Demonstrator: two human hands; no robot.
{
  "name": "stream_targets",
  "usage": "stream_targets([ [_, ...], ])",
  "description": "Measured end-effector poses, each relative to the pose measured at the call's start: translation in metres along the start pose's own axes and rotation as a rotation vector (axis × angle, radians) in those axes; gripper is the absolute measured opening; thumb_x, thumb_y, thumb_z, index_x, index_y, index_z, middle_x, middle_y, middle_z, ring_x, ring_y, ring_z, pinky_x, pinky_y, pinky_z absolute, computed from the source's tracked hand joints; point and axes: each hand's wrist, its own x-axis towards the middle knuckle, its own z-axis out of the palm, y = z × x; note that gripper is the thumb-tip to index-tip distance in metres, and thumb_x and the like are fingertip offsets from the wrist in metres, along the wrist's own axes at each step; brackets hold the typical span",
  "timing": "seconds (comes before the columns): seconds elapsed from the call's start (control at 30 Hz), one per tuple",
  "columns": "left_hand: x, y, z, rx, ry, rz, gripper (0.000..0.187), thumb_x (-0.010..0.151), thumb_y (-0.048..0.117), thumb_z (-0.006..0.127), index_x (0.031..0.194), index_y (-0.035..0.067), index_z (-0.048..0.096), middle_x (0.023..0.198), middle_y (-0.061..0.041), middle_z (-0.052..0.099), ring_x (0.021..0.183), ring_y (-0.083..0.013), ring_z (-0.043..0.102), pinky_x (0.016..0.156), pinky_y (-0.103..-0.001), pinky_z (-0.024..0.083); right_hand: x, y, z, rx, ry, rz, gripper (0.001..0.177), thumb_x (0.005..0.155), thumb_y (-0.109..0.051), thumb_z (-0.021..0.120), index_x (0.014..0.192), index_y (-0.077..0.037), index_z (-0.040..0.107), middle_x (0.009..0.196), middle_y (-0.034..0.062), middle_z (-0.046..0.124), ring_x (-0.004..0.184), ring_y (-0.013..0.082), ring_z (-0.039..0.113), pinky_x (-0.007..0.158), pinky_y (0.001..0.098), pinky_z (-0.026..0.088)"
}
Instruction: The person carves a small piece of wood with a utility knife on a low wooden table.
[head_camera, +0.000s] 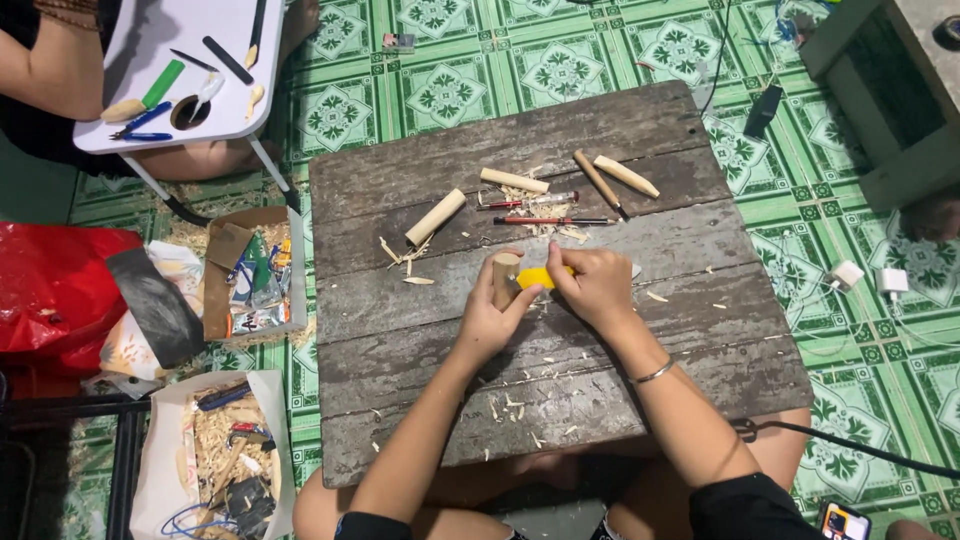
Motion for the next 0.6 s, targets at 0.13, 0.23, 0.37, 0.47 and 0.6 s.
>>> stream_targets([
  [0.13, 0.004, -0.003, 0.001, 0.027, 0.017, -0.034, 0.05, 0.082, 0.019, 0.086, 0.124, 0.016, 0.061, 0.092, -0.008, 0.069, 0.078, -0.0118, 0.06, 0.074, -0.03, 0.055, -0.001, -0.005, -0.004, -0.007, 0.022, 0.001, 0.05, 0.102, -0.039, 0.058, 0.056, -0.02, 0.059, 0.048, 0.0075, 0.058, 0.054, 0.0345, 0.066, 0.05, 0.0376, 0.048],
  [0.23, 0.01, 0.003, 0.005, 0.035, 0.038, -0.131, 0.052, 0.077, 0.024, 0.089, 0.121, 0.014, 0.063, 0.094, -0.012, 0.074, 0.078, -0.0149, 0.064, 0.077, -0.034, 0.057, -0.003, -0.001, 0.0, -0.004, 0.003, 0.04, 0.05, 0.102, -0.041, 0.057, 0.057, -0.019, 0.059, 0.05, 0.0104, 0.058, 0.058, 0.037, 0.066, 0.051, 0.0394, 0.048],
  [0.37, 0.004, 0.014, 0.006, 0.052, 0.125, -0.126, 0.046, 0.079, 0.025, 0.088, 0.116, 0.012, 0.064, 0.089, -0.008, 0.071, 0.078, -0.0126, 0.061, 0.074, -0.032, 0.056, -0.009, 0.0, 0.009, 0.028, -0.011, 0.128, 0.049, 0.103, -0.042, 0.055, 0.06, -0.018, 0.061, 0.051, 0.0107, 0.059, 0.061, 0.037, 0.067, 0.052, 0.041, 0.049],
  [0.47, 0.002, 0.014, 0.007, 0.075, 0.183, -0.104, 0.04, 0.081, 0.027, 0.087, 0.113, 0.014, 0.066, 0.087, -0.008, 0.071, 0.076, -0.0123, 0.063, 0.072, -0.032, 0.056, -0.008, -0.005, 0.007, 0.138, -0.023, 0.177, 0.051, 0.104, -0.044, 0.054, 0.061, -0.018, 0.061, 0.052, 0.0122, 0.059, 0.064, 0.0393, 0.067, 0.052, 0.0416, 0.049],
  [0.6, 0.0, 0.011, 0.0, -0.23, 0.029, -0.025, 0.049, 0.09, 0.027, 0.074, 0.127, 0.016, 0.045, 0.082, -0.001, 0.059, 0.063, -0.0092, 0.058, 0.05, -0.021, 0.052, -0.011, 0.012, 0.017, 0.291, -0.076, 0.27, 0.06, 0.109, -0.05, 0.045, 0.063, -0.015, 0.06, 0.054, 0.0154, 0.059, 0.057, 0.04, 0.063, 0.052, 0.0409, 0.045],
])
